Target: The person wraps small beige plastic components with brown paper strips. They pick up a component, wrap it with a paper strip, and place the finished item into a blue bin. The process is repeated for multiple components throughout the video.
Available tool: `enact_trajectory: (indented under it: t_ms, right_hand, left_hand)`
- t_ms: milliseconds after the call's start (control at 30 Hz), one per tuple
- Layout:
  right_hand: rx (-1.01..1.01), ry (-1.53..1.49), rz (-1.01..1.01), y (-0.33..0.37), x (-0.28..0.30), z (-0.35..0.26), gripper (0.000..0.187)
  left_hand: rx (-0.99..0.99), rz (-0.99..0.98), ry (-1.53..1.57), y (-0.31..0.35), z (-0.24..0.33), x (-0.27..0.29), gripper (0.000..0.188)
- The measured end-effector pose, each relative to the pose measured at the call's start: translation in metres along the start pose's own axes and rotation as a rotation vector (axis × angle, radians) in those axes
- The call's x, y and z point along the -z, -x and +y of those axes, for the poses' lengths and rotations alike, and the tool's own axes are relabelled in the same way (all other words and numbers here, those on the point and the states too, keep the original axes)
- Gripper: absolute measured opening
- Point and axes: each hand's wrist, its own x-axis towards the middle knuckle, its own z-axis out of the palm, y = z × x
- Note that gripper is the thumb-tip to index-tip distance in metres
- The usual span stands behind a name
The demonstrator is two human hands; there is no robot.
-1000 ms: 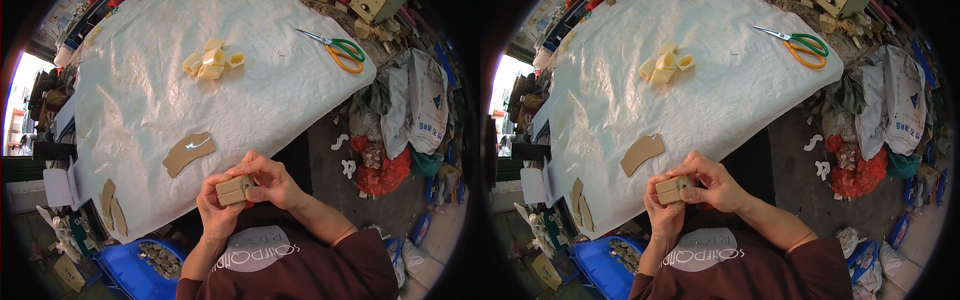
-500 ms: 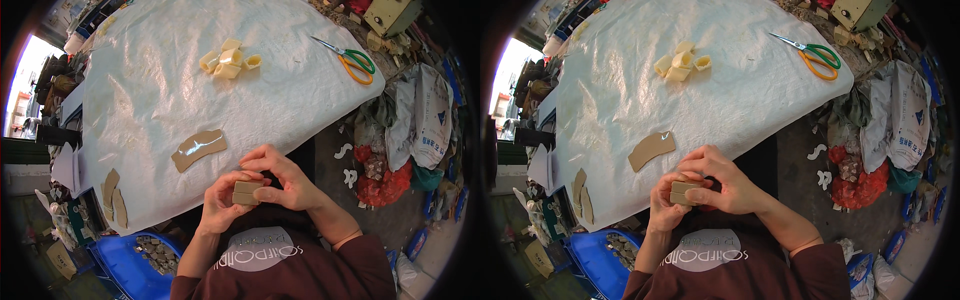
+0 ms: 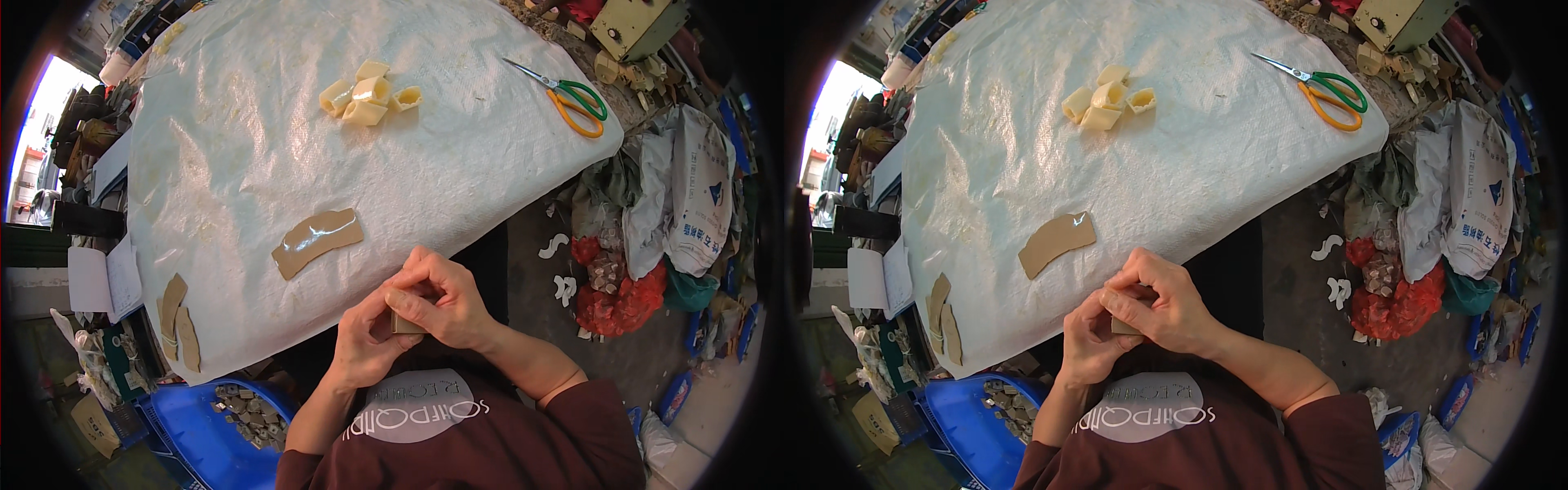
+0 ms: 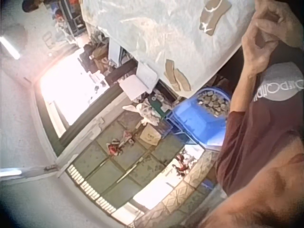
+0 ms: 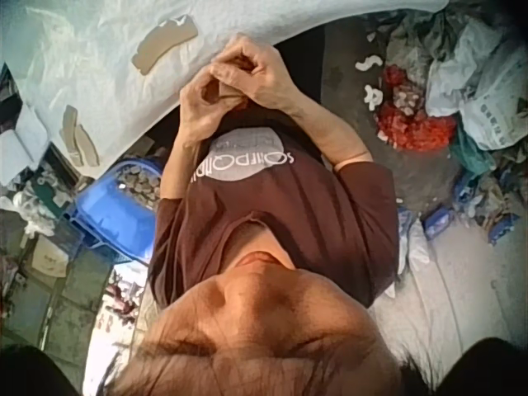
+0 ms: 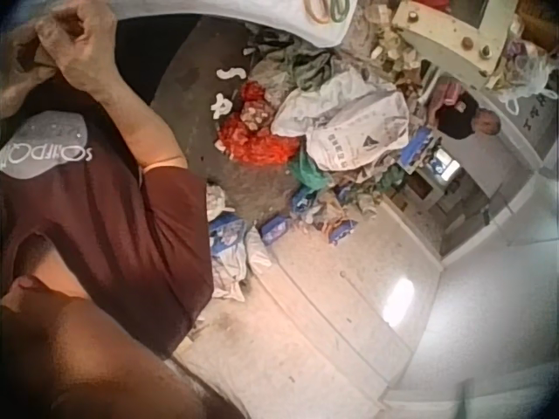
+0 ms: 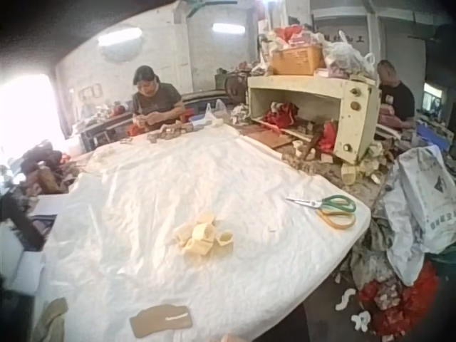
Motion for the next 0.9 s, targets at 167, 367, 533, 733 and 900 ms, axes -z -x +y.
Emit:
enact_trajectory:
  t_ms: [167, 367, 533, 733, 900]
  right_hand:
    - [-0.059, -0.169, -0.072, -0.008, 0.011, 0.005, 0.034]
    - [0.131, 0.205, -0.544, -0.02, 0.033, 0.003, 0.039]
    - [-0.014, -0.097, -0.351, -0.01, 0.015, -0.001, 0.041]
    - [0.048, -0.144, -0.146, 0.002, -0.009, 0.005, 0.029]
    - [0.041, -0.12, -0.051, 0.003, -0.015, 0.006, 0.026]
  left_hand:
    - [-0.06, -0.163, 0.28, -0.003, -0.007, 0.01, 0.055]
    - [-0.027, -0.231, 0.277, -0.006, -0.006, 0.019, 0.079]
    - [-0.269, -0.065, -0.162, -0.005, 0.005, 0.009, 0.067]
    - [-0.485, 0.017, -0.353, -0.006, -0.006, 0.005, 0.054]
    - [-0.585, 0.001, -0.5, -0.014, -0.014, 0.005, 0.053]
